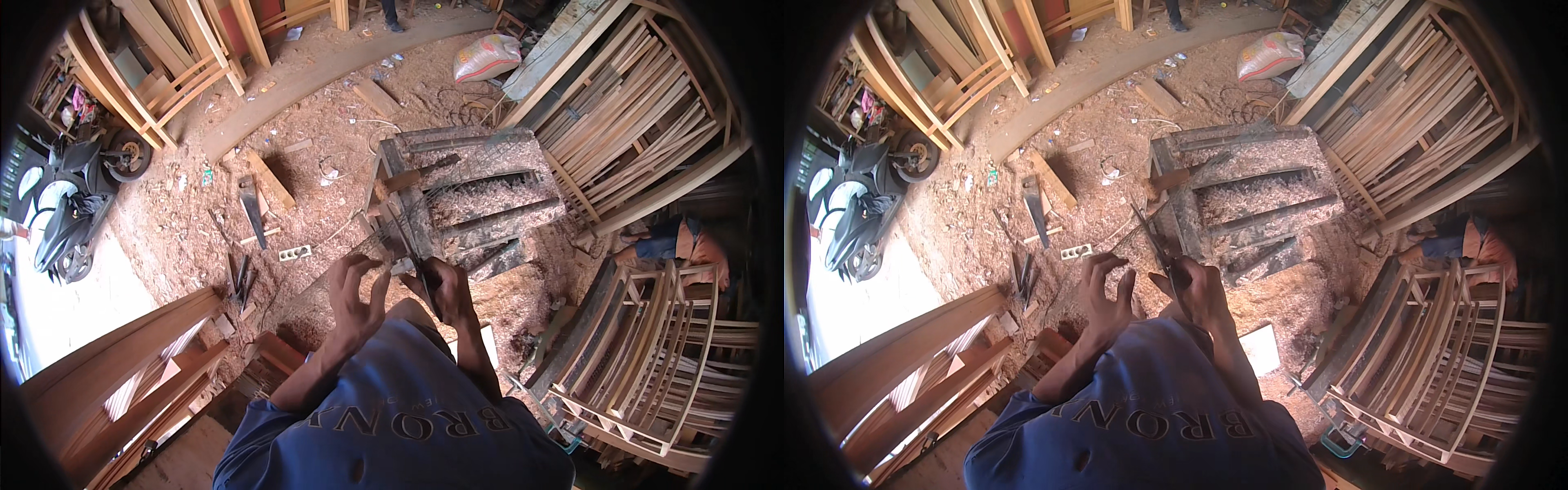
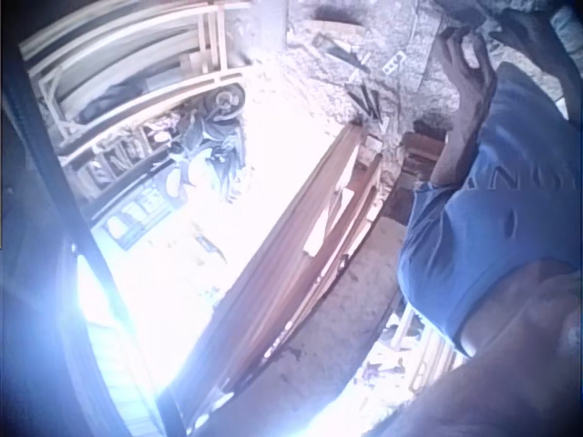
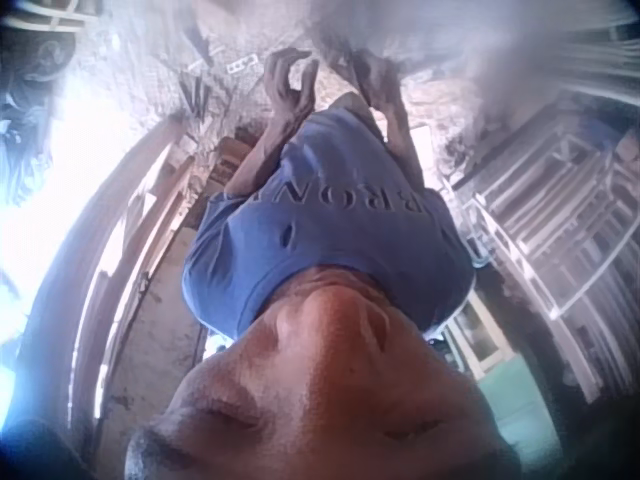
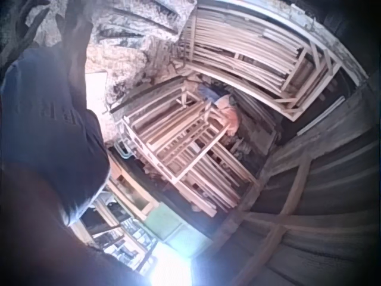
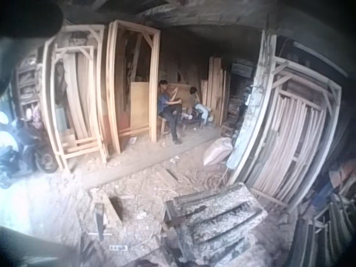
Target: The person rolls a sheet of wire mesh into a cylindrical shape and secures it with wire ties. They then place the mesh cylinder onto a wooden frame and use pliers to cut and fasten the ties.
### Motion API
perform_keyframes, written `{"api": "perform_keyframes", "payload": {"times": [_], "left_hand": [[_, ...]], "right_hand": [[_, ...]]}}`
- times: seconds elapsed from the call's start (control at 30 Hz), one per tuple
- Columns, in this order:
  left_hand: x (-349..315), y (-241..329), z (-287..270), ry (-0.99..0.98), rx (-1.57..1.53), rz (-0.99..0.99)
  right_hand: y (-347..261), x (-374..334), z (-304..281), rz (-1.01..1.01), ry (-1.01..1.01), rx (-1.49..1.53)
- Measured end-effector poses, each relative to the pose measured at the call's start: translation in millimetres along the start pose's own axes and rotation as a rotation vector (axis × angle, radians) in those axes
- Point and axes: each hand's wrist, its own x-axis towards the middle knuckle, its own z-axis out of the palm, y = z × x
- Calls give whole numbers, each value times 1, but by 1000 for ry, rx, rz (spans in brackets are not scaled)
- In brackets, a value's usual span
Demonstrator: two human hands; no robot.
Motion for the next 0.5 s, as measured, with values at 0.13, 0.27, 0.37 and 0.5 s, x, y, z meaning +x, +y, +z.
{"api": "perform_keyframes", "payload": {"times": [0.13,0.27,0.37,0.5], "left_hand": [[-8,-13,27,-526,-1290,-668],[15,-4,78,-490,-1862,-635],[31,26,107,-379,-1946,-764],[43,50,152,-338,-1744,-936]], "right_hand": [[-2,-8,-16,-186,71,44],[15,-24,-43,-96,114,152],[37,-33,-65,-153,211,70],[72,-63,-83,58,230,244]]}}
